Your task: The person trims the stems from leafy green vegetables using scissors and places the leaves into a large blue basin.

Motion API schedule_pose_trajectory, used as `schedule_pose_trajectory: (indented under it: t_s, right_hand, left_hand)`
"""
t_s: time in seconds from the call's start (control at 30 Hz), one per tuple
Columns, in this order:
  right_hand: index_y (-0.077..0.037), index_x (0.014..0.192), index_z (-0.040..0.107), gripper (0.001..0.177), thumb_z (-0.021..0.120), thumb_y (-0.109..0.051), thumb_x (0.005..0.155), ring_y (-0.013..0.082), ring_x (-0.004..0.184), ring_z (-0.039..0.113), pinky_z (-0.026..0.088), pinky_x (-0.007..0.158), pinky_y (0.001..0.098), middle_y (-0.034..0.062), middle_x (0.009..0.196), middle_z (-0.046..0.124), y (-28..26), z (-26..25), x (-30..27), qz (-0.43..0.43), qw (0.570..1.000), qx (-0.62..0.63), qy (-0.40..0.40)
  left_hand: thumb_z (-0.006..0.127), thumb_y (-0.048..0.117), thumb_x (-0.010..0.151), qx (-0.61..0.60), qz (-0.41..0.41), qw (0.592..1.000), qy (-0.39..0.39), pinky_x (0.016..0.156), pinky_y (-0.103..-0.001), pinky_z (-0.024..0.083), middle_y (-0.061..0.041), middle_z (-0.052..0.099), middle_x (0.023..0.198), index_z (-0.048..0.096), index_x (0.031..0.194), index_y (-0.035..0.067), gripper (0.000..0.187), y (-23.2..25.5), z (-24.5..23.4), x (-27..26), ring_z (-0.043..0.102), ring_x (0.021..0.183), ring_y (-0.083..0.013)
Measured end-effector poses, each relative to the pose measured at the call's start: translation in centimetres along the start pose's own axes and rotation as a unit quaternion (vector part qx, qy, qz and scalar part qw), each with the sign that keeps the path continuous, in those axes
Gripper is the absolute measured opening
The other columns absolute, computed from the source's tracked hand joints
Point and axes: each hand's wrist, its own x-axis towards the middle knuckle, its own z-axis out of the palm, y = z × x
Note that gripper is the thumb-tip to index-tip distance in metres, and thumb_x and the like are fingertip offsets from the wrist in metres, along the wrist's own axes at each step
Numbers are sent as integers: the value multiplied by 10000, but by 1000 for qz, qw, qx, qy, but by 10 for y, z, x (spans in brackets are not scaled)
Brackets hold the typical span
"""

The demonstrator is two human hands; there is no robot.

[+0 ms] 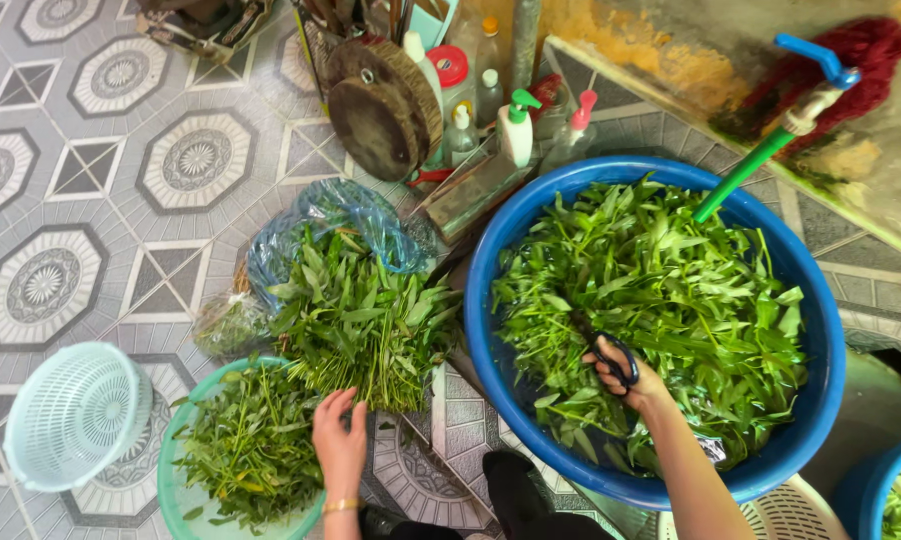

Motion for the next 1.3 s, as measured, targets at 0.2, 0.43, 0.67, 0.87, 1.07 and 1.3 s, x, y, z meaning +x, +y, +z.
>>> schedule_pose_trajectory:
  t_s: [0.2,0.43,0.67,0.87,1.07,1.3]
  right_hand:
    - [-183,975,632,443,760,-545,754,92,421,387,236,361,256,-10,621,524,-2,-1,26,-5,991,-43,129]
    - [-59,824,632,575,840,-587,732,152,505,498,368,423,295,7,649,534,-4,17,2,-3,974,-116,196]
    - [-9,919,767,526,849,-487,716,121,637,611,459,590,251,75,730,733,-21,47,-93,-151,851,-441,241]
    - [18,1027,748,429,778,-371,849,72,608,522,367,550,240,14,694,629,-14,49,-119,-194,916,-296,188]
    - [-6,1176,746,419,702,-300,879,77,487,425,298,448,254,-1,640,562,9,92,-135,-187,960,-198,71]
    - [-29,1206,758,445,789,-234,812,72,625,519,370,541,236,0,792,693,33,127,-140,-119,960,-254,-12]
  left_hand:
    - [731,355,876,111,-70,991,-14,750,-428,549,-50,756,1050,756,1107,144,314,32,18,25,723,904,-259]
    - [757,458,811,27,-145,981,-123,764,-366,582,-50,802,928,823,1046,171,377,-12,36,36,771,855,-241]
    - [844,338,786,-3,-151,979,-138,757,-311,572,-57,806,950,819,1071,124,358,-29,61,57,767,834,-185]
    - [811,96,815,-290,-148,935,-142,710,-221,547,-21,796,875,799,1036,30,230,10,13,13,696,765,-99]
    - [829,183,788,-87,-43,995,-24,678,-271,510,-5,719,791,812,963,104,193,89,-59,-32,674,672,-127]
    - [796,260,801,147,70,978,132,805,-316,373,57,720,876,808,918,189,138,107,-99,-49,661,870,-157]
